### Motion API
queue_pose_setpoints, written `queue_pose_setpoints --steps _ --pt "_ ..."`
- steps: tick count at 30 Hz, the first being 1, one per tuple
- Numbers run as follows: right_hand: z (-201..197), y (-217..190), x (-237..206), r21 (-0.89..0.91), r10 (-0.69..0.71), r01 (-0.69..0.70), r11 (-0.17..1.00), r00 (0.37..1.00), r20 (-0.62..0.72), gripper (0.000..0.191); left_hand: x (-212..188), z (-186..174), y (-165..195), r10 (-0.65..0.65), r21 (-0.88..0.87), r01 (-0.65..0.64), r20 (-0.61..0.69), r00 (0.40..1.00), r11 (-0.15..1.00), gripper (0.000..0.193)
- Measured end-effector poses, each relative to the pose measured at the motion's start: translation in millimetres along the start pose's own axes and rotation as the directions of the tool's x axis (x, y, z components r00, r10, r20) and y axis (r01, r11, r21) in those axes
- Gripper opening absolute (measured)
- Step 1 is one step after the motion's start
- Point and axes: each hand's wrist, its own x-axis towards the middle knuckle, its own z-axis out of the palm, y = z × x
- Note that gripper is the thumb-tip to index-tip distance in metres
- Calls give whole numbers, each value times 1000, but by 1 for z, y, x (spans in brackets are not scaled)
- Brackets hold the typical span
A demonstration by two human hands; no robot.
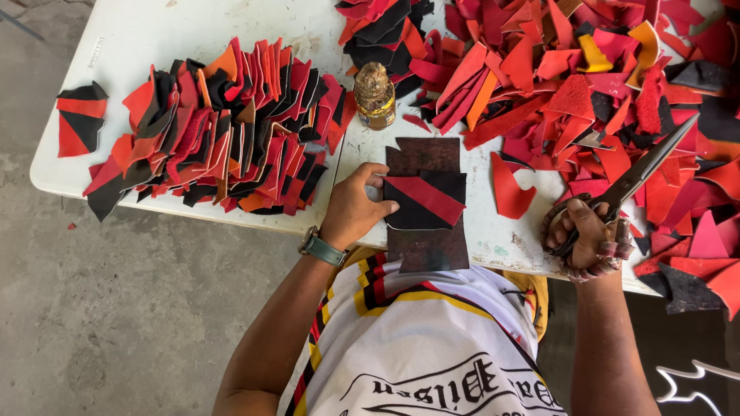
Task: The person sits at a table covered with piles of red, black and orange leather scraps and assembles a mosaic on a dark backing board. They apply glue from a jar to the backing, press triangular leather pieces onto it in a pattern, pick matching pieces from the piles, and trim pieces with scissors to fit.
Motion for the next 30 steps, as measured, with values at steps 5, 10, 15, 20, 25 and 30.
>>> queue_pose_setpoints --steps 5,10,15,20,25,30 --pt "14 -10 -8 181 1 -1 983 1000 5 19 -7 3 3 37 47 -35 -41 998 998 68" --pt "14 -8 -9 87 -54 55 995 998 -15 27 -7 5 -1 7 -5 -7 -51 999 1000 68" --pt "5 -1 -4 87 -70 69 994 997 14 34 -9 5 -9 -13 -102 5 -76 997 995 66" --pt "0 2 -3 207 -18 17 978 1000 4 24 -11 5 -9 -5 -88 -4 -95 996 996 57" --pt "2 3 0 122 -46 46 991 999 -2 27 -12 4 -4 77 -22 -81 -119 990 996 48" --pt "7 -2 -3 116 -23 24 993 1000 -10 27 -9 5 3 88 87 -80 -96 991 993 47"
